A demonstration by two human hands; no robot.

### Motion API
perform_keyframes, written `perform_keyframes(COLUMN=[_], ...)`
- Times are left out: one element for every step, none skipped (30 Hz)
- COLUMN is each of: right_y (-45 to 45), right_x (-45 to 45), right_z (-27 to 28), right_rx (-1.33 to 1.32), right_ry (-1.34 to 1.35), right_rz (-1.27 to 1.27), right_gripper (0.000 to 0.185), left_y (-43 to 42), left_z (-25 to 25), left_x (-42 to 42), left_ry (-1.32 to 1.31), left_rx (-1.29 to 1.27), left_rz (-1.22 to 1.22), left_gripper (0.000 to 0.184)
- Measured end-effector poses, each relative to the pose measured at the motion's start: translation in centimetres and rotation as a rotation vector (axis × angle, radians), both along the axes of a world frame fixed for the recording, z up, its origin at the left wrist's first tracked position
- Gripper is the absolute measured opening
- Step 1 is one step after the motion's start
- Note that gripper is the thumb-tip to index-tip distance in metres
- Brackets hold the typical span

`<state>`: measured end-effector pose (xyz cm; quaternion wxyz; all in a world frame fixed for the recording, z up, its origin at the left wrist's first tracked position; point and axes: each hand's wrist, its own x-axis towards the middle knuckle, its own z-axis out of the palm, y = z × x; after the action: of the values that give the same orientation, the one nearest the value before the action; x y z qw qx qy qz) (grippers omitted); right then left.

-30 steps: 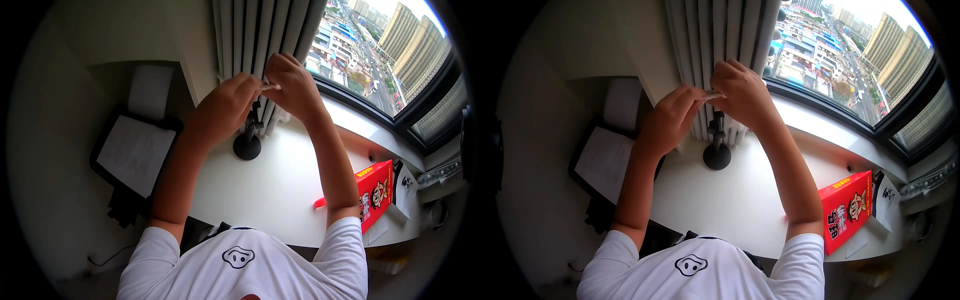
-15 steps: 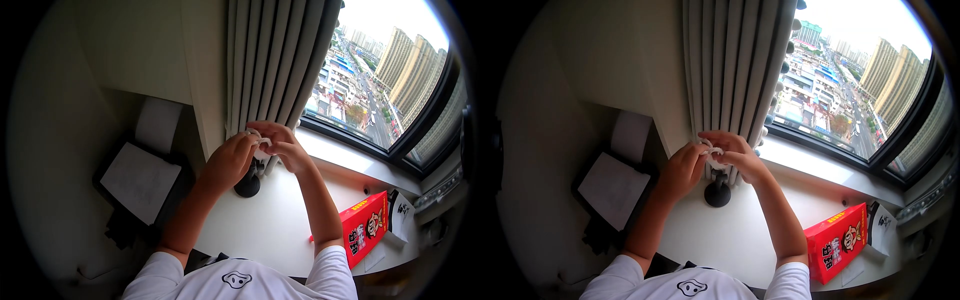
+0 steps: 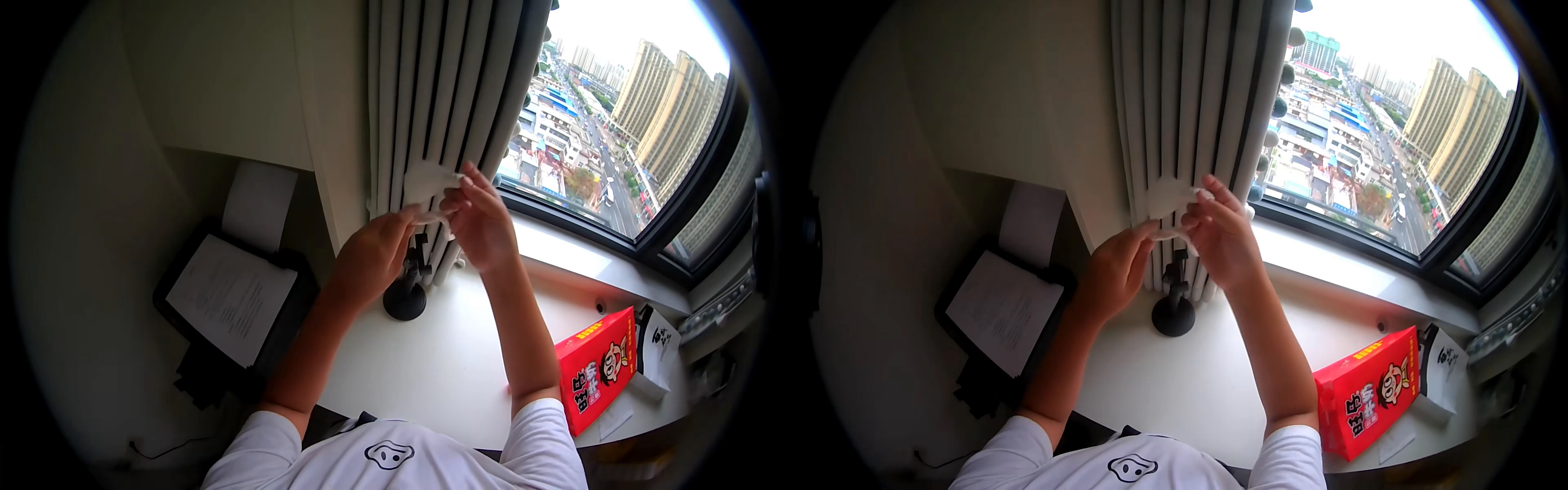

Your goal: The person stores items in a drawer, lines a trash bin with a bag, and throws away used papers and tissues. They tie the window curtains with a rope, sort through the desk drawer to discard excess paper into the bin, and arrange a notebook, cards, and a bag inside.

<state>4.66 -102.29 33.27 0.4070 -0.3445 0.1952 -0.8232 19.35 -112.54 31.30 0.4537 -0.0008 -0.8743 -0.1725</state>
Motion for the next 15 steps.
perform_keyframes(right_y=[0.3, 0.9, 1.7, 2.9, 4.4, 5.8, 7.2, 8.2, 8.9, 9.7, 10.3, 11.0, 11.7, 12.2, 12.6], right_x=[-0.5, -1.0, -1.9, -4.2, -6.6, -7.1, -7.4, -8.6, -9.7, -10.2, -11.7, -13.7, -15.4, -16.3, -17.0], right_z=[0.4, 1.1, 1.8, 1.4, 0.9, 1.6, 2.2, 1.9, 1.3, 0.7, 0.0, -1.3, -2.5, -3.3, -4.0], right_rx=[-0.032, -0.007, 0.019, 0.007, -0.005, 0.238, 0.496, 0.428, 0.347, 0.471, 0.558, 0.631, 0.704, 0.710, 0.744], right_ry=[0.006, 0.111, 0.216, 0.356, 0.498, 0.782, 1.062, 1.324, 1.588, 1.572, 1.541, 1.566, 1.591, 1.587, 1.701], right_rz=[-0.051, -0.223, -0.395, -0.514, -0.631, -0.930, -1.219, -1.352, -1.476, -1.461, -1.434, -1.452, -1.470, -1.471, -1.427], right_gripper=[0.020, 0.023, 0.026, 0.026, 0.027, 0.026, 0.026, 0.026, 0.025, 0.024, 0.020, 0.019, 0.018, 0.018, 0.019], left_y=[-0.2, -0.7, -1.5, -2.4, -3.3, -4.2, -5.2, -6.3, -7.4, -8.6, -9.6, -10.3, -10.6, -10.9, -11.8], left_z=[0.3, 0.7, 1.1, 1.3, 1.5, 1.6, 1.7, 1.4, 0.9, 0.4, 0.1, -0.3, -0.3, -0.3, -1.0], left_x=[0.1, 0.3, 0.8, 1.4, 2.0, 2.9, 3.7, 4.3, 4.9, 5.6, 6.6, 7.7, 8.8, 10.0, 11.2], left_ry=[0.003, 0.001, -0.001, -0.004, -0.006, -0.051, -0.096, -0.099, -0.083, -0.066, -0.082, -0.097, -0.162, -0.227, -0.171], left_rx=[-0.004, -0.003, -0.005, -0.007, -0.007, -0.084, -0.160, -0.158, -0.218, -0.280, -0.208, -0.137, -0.025, 0.088, 0.059], left_rz=[0.033, 0.032, 0.087, 0.142, 0.141, 0.191, 0.241, 0.241, 0.335, 0.427, 0.530, 0.631, 0.743, 0.853, 0.889], left_gripper=[0.016, 0.016, 0.014, 0.013, 0.013, 0.011, 0.010, 0.010, 0.008, 0.007, 0.008, 0.009, 0.011, 0.014, 0.015])
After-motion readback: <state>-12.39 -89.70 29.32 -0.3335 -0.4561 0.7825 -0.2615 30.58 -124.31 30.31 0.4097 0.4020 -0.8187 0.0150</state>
